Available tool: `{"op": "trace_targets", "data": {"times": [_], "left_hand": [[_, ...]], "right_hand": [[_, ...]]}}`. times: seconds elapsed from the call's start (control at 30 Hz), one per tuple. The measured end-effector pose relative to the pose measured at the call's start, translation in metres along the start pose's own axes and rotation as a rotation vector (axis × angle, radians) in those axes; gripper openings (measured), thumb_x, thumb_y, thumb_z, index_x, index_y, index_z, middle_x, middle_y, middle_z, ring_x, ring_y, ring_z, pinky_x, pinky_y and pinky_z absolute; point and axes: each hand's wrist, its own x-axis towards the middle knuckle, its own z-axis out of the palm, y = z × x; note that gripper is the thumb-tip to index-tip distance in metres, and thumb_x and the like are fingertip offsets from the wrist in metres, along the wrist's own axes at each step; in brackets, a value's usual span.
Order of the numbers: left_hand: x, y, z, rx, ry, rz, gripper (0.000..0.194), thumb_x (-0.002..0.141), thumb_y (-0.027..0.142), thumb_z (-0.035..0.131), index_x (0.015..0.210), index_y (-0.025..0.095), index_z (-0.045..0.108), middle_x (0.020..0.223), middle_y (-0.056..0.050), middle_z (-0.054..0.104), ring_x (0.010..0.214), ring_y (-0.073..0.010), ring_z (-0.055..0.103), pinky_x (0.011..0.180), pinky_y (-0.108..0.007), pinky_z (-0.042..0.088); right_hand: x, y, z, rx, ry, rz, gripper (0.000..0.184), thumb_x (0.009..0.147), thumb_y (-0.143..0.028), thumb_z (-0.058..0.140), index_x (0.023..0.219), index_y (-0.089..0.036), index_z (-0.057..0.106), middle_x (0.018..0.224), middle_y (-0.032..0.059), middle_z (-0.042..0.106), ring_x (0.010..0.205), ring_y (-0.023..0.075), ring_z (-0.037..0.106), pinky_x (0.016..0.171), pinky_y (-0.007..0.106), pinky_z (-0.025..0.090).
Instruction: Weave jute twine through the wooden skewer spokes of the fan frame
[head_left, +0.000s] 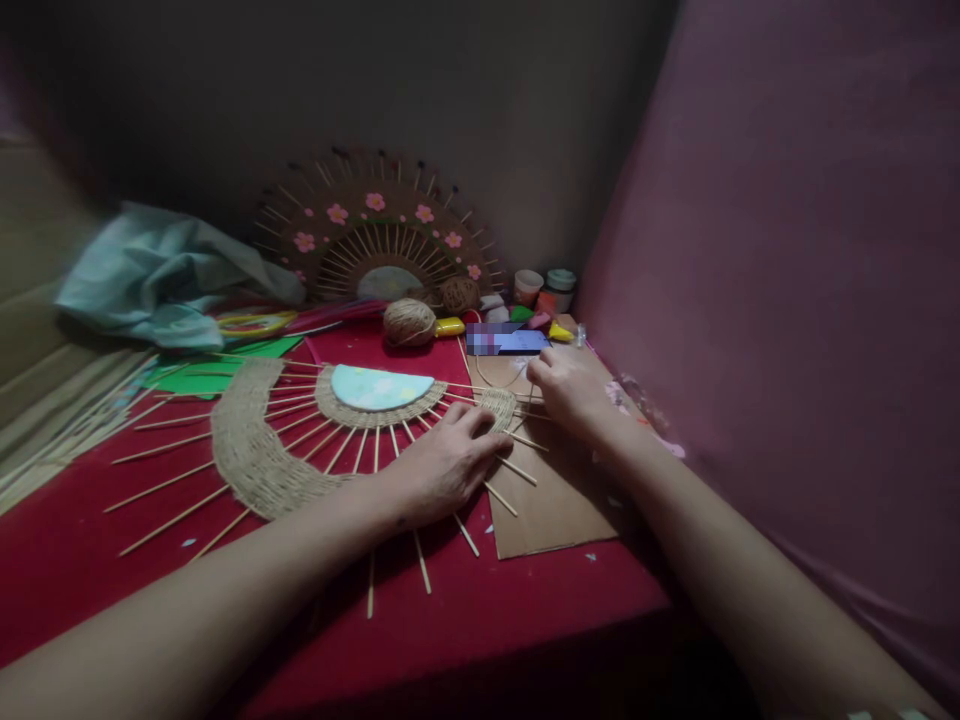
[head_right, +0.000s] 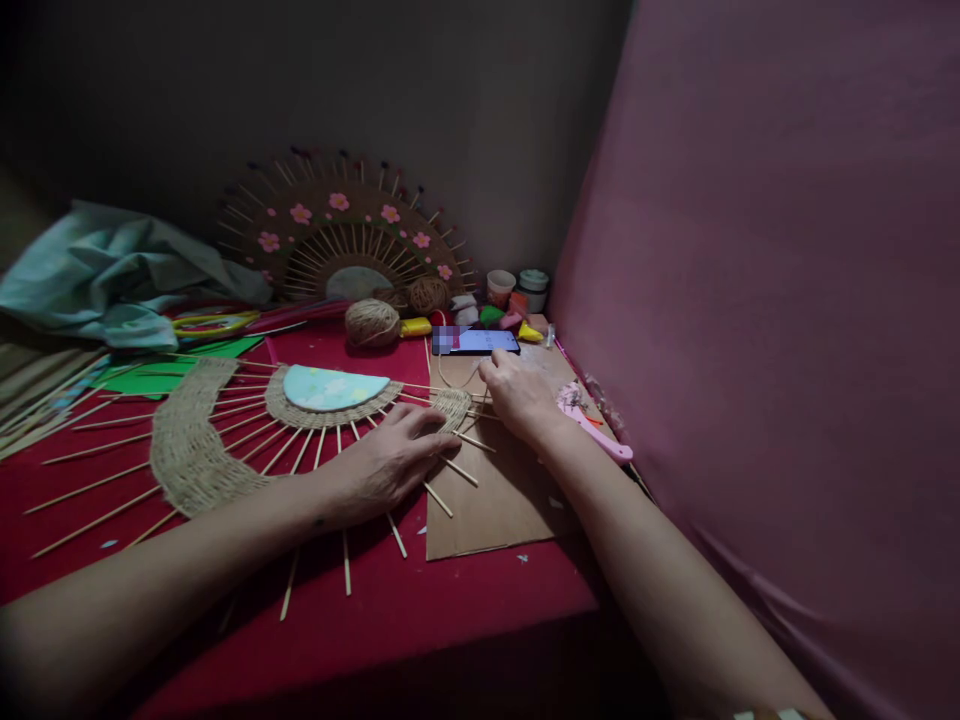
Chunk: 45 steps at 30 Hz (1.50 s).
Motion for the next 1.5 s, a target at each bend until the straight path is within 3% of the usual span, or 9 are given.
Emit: {"op": "trace_targets", "data": {"times": [0.17,0.33,0.63,0.8,1.0,1.2,1.33,1.5], "left_hand": [[0.0,0.001,-0.002,-0.006,-0.003,0.002,0.028,0.095,0.028,0.035,0.11,0.019,0.057,0.103,-0.01,0.051,0.095,-0.0213,0.041,0.085,-0.04,0.043],[-0.001,0.001,-0.001,0.004,-0.007,-0.003,0.027,0.094,0.028,0.036,0.104,0.019,0.059,0.102,-0.01,0.051,0.095,-0.0216,0.041,0.087,-0.041,0.043],[-0.001,0.001,0.001,-0.036,0.026,-0.031,0.025,0.092,0.025,0.04,0.102,0.017,0.062,0.104,-0.01,0.051,0.096,-0.0217,0.041,0.088,-0.041,0.043],[-0.001,0.001,-0.002,-0.09,0.068,-0.037,0.021,0.085,0.017,0.047,0.099,0.018,0.063,0.103,-0.009,0.052,0.096,-0.0214,0.041,0.087,-0.04,0.044],[0.0,0.003,-0.01,-0.115,0.148,-0.017,0.025,0.081,0.012,0.049,0.101,0.019,0.062,0.109,-0.008,0.051,0.098,-0.0213,0.043,0.088,-0.04,0.044],[0.001,-0.005,-0.014,-0.082,0.269,-0.016,0.032,0.079,0.009,0.049,0.106,0.021,0.061,0.112,-0.008,0.05,0.104,-0.0223,0.044,0.091,-0.042,0.043],[0.002,-0.008,-0.016,-0.079,0.322,-0.02,0.033,0.079,0.009,0.05,0.106,0.022,0.062,0.112,-0.008,0.05,0.104,-0.022,0.045,0.092,-0.043,0.044],[0.003,-0.008,-0.019,-0.082,0.308,-0.021,0.031,0.079,0.009,0.049,0.104,0.02,0.063,0.11,-0.009,0.051,0.103,-0.0214,0.047,0.092,-0.043,0.044]], "right_hand": [[0.019,0.006,0.014,0.201,-0.044,0.069,0.016,0.085,-0.013,0.047,0.086,-0.017,0.063,0.087,0.006,0.058,0.074,0.0142,0.05,0.062,0.025,0.03],[0.027,0.008,0.024,0.242,-0.1,0.119,0.016,0.082,-0.014,0.049,0.079,-0.018,0.065,0.085,0.0044,0.062,0.071,0.0126,0.052,0.062,0.022,0.032],[0.024,0.015,0.003,0.345,-0.229,0.332,0.002,0.068,-0.017,0.067,0.067,-0.016,0.068,0.071,0.0065,0.066,0.072,0.0178,0.057,0.063,0.026,0.038],[0.018,0.029,0.008,0.62,-0.39,0.466,0.004,0.069,-0.015,0.064,0.065,-0.016,0.066,0.049,0.0002,0.059,0.052,0.0142,0.058,0.052,0.023,0.044],[0.011,0.035,-0.007,0.939,-0.509,0.584,0.013,0.065,-0.011,0.07,0.066,-0.016,0.058,0.047,-0.001,0.058,0.044,0.0134,0.058,0.045,0.024,0.049],[-0.003,0.027,-0.026,1.211,-0.374,0.632,0.029,0.064,-0.007,0.071,0.08,-0.018,0.05,0.058,-0.0012,0.062,0.059,0.0165,0.067,0.058,0.027,0.056],[-0.02,0.017,-0.034,1.457,-0.26,0.715,0.025,0.069,-0.01,0.068,0.083,-0.017,0.049,0.071,0.0063,0.069,0.065,0.0174,0.068,0.061,0.028,0.057],[-0.038,0.008,-0.031,1.586,-0.339,0.749,0.018,0.07,-0.012,0.066,0.084,-0.016,0.054,0.076,0.0088,0.07,0.065,0.0183,0.068,0.06,0.028,0.057]]}}
